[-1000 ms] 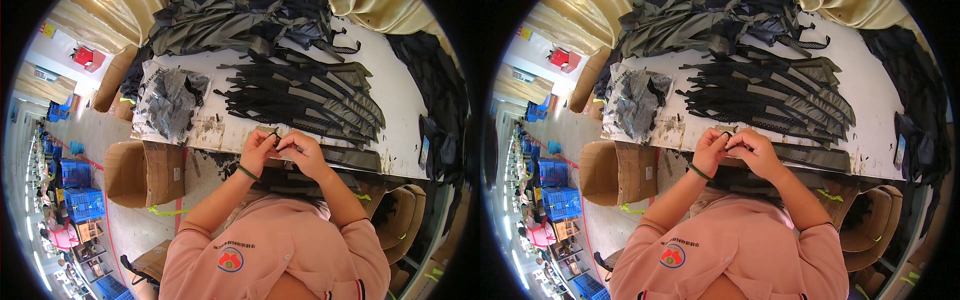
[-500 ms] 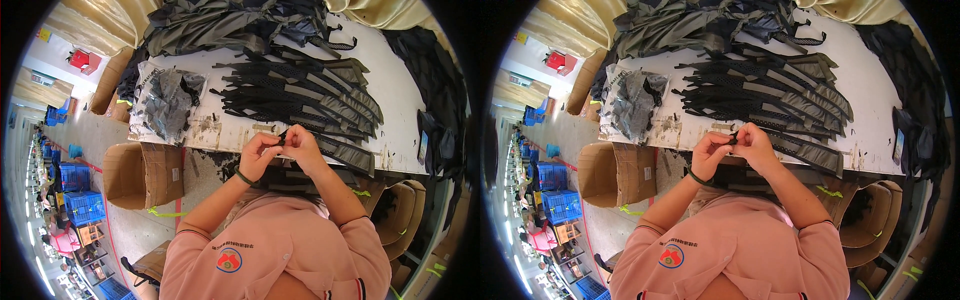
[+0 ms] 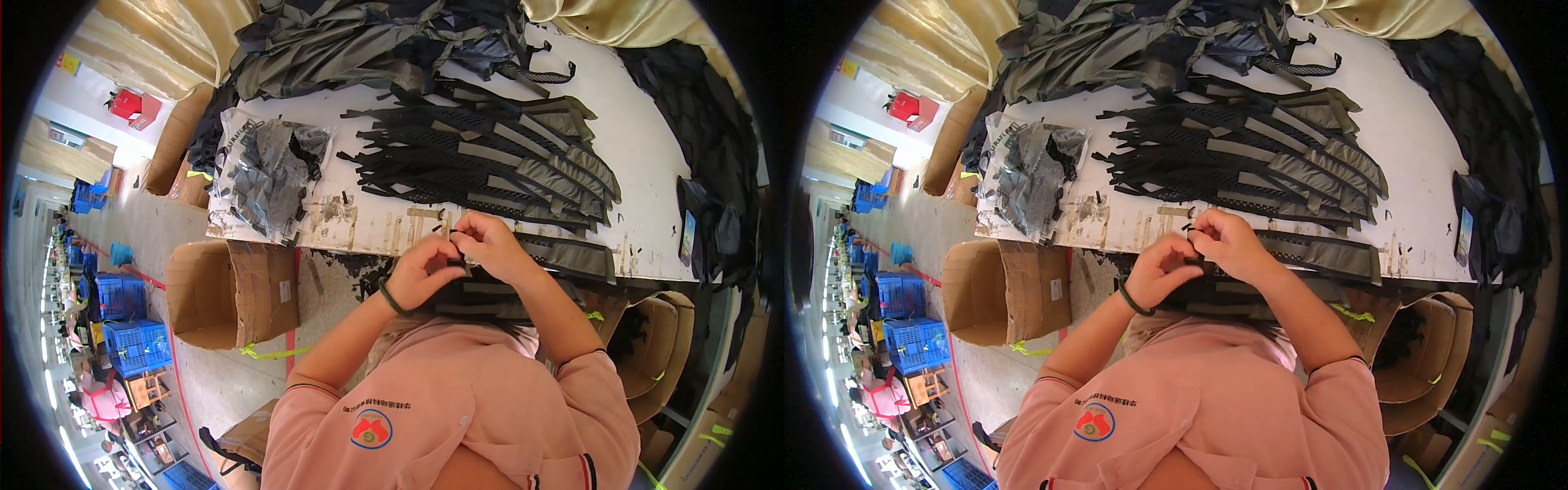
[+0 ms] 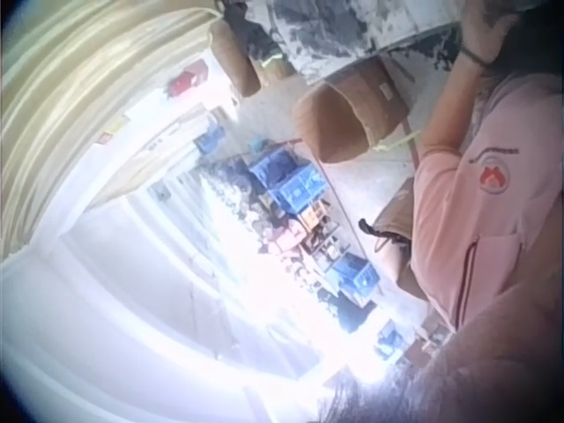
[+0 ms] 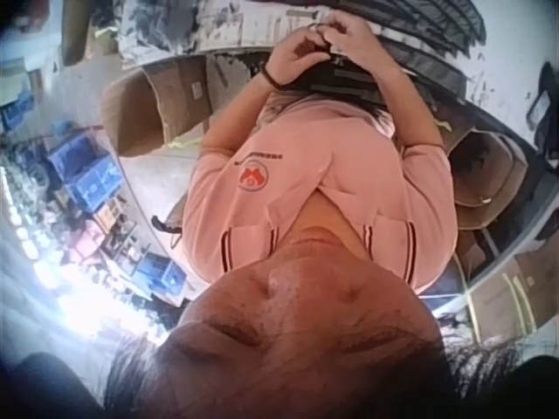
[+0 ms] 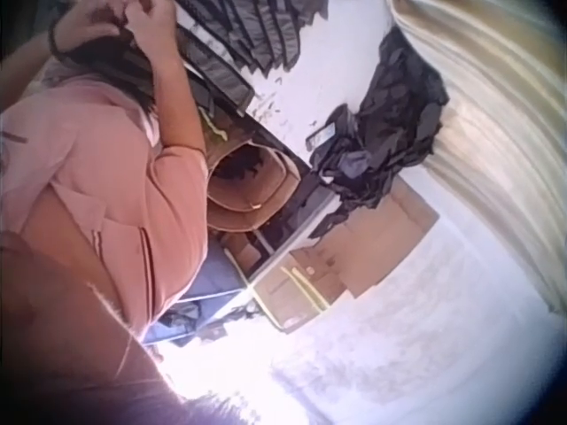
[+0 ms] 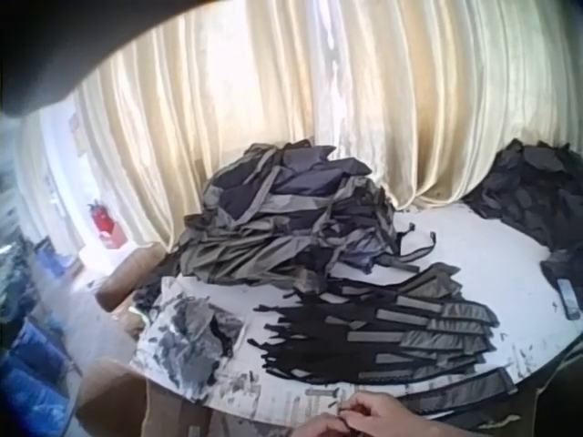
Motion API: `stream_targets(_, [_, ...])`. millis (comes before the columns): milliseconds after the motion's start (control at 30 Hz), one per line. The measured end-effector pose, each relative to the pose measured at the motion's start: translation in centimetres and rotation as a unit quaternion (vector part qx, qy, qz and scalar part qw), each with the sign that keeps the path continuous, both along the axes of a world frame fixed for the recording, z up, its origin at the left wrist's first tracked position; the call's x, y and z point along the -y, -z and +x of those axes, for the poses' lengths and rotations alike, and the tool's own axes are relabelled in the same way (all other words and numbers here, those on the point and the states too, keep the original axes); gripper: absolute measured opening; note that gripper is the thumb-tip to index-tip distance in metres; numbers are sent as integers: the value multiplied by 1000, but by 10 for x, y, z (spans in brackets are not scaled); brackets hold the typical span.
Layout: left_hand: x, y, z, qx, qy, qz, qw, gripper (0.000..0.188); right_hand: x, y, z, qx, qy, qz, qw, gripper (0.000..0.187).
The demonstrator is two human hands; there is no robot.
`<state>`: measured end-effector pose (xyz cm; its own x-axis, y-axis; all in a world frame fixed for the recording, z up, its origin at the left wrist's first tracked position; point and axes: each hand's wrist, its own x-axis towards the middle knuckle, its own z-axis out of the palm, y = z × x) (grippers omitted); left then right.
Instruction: Inspecting and sorting mesh backpack shoulder straps at an assembly station.
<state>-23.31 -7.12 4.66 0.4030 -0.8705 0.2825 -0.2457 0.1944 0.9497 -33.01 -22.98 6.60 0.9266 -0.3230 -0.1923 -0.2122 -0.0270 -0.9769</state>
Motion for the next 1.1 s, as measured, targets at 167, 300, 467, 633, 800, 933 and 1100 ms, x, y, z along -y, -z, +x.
stream_targets(167, [-57, 9, -11, -437, -11, 148, 887, 21, 71, 19, 13, 87, 153, -443, 879, 15])
stream_targets(300, [-103, 36, 5, 74, -167, 295, 938, 32, 173, 17, 15, -17, 298, -588, 752, 23])
stream_targets(467, [-68, 5, 18, 145, -190, 251, 938, 30, 211, 26, 13, -67, 172, -654, 734, 30])
stream_targets(633, [7, 8, 25, -378, 71, 154, 910, 35, 131, -48, 4, 83, 111, -554, 821, 20])
stream_targets(800, [81, -1, 31, -585, 184, -22, 789, 44, 78, -73, -32, 112, 22, -432, 895, 21])
stream_targets(933, [97, 24, 42, -630, 226, -108, 735, 36, 71, -66, -53, 61, -48, -344, 936, 23])
stream_targets(1100, [67, 15, 41, -562, 33, -42, 825, 12, 85, -63, -84, 11, -47, -357, 933, 23])
